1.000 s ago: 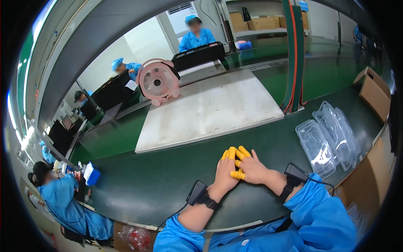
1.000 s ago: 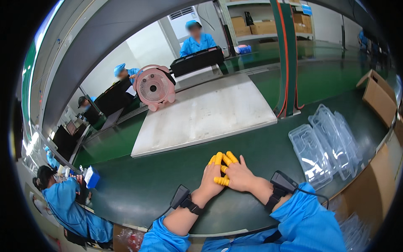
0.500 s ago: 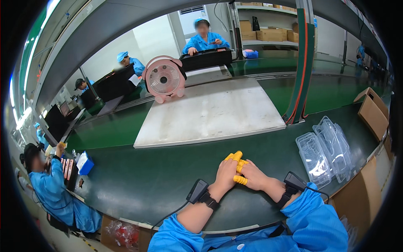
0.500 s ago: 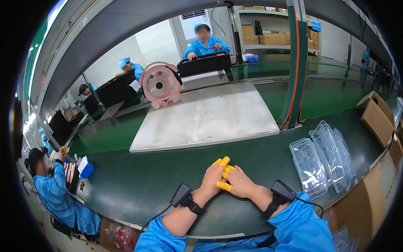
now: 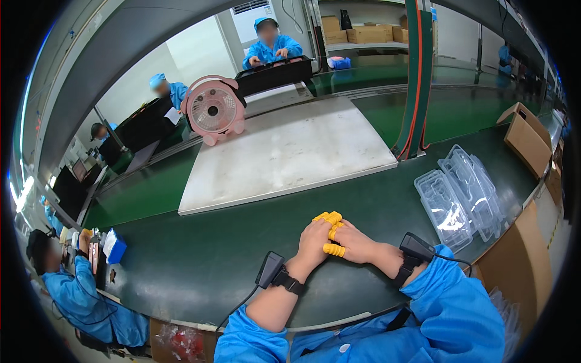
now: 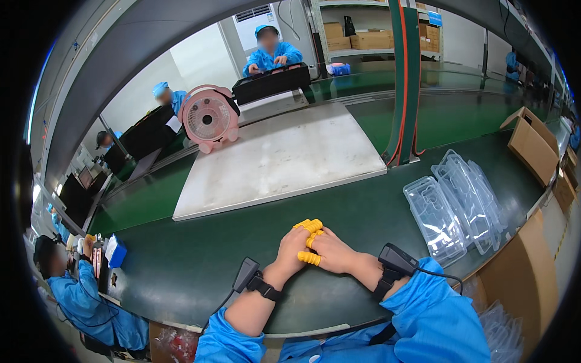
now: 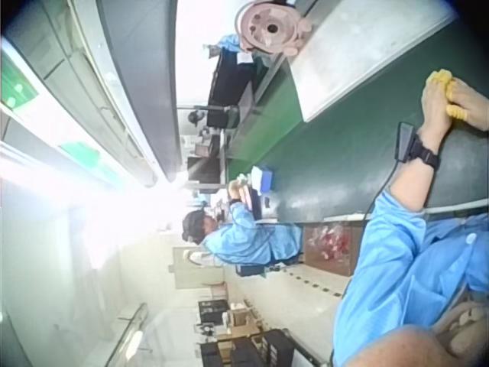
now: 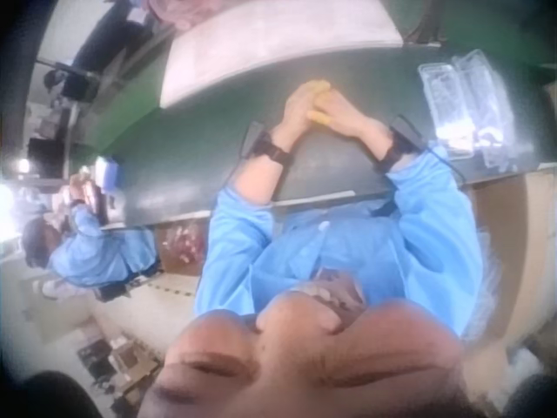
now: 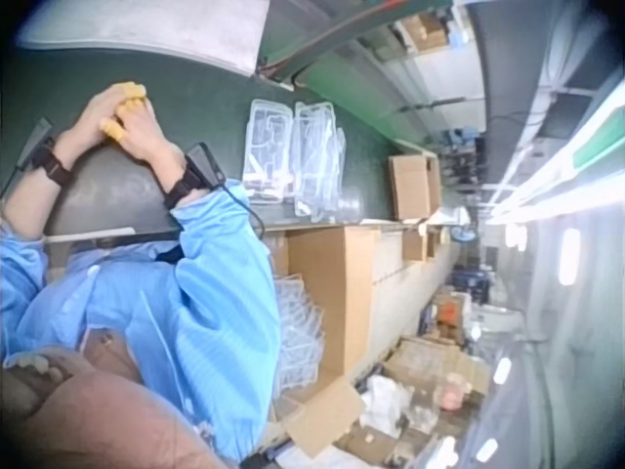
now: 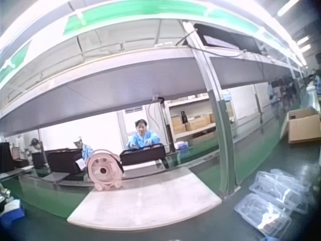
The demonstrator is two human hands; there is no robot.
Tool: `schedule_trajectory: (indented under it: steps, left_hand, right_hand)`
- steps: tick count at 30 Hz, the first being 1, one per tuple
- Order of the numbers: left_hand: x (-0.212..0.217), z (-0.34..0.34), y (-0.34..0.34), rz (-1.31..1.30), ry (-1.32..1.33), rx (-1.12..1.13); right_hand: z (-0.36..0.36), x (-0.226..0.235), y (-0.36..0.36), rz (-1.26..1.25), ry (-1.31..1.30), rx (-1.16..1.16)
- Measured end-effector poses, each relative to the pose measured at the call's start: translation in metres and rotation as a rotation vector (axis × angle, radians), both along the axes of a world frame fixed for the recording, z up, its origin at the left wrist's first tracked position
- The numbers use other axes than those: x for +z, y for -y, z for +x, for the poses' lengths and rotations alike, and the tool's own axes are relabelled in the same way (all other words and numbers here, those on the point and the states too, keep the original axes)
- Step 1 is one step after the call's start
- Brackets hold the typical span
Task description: Applying protective covers or clear cases to mobile phones on a factory assembly line.
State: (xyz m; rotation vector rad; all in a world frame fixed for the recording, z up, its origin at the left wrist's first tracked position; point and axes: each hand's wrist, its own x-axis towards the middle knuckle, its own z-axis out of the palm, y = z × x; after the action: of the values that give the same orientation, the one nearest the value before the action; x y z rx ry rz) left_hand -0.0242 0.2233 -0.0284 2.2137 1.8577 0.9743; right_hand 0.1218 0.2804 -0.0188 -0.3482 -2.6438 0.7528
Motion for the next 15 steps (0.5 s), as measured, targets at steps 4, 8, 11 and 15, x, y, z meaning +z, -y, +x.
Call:
schedule_trajectory:
  steps: [4, 8, 11, 15]
  left_hand:
    - [0.002, -0.001, 0.001, 0.015, 0.016, 0.005]
    - [0.0, -0.005, -0.001, 0.042, 0.203, 0.008]
    - [-0.005, -0.011, -0.01, 0.011, 0.581, 0.057]
    - [-0.017, -0.027, -0.031, 0.041, 0.814, 0.215]
  right_hand:
    - [-0.005, -0.005, 0.0, 0.049, -0.124, -0.044]
    - [-0.006, 0.013, 0.002, -0.102, -0.244, -0.117]
    - [-0.005, 0.01, 0.0, -0.259, -0.505, -0.267]
    - [-0.004, 0.038, 0.018, -1.186, -0.924, 0.099]
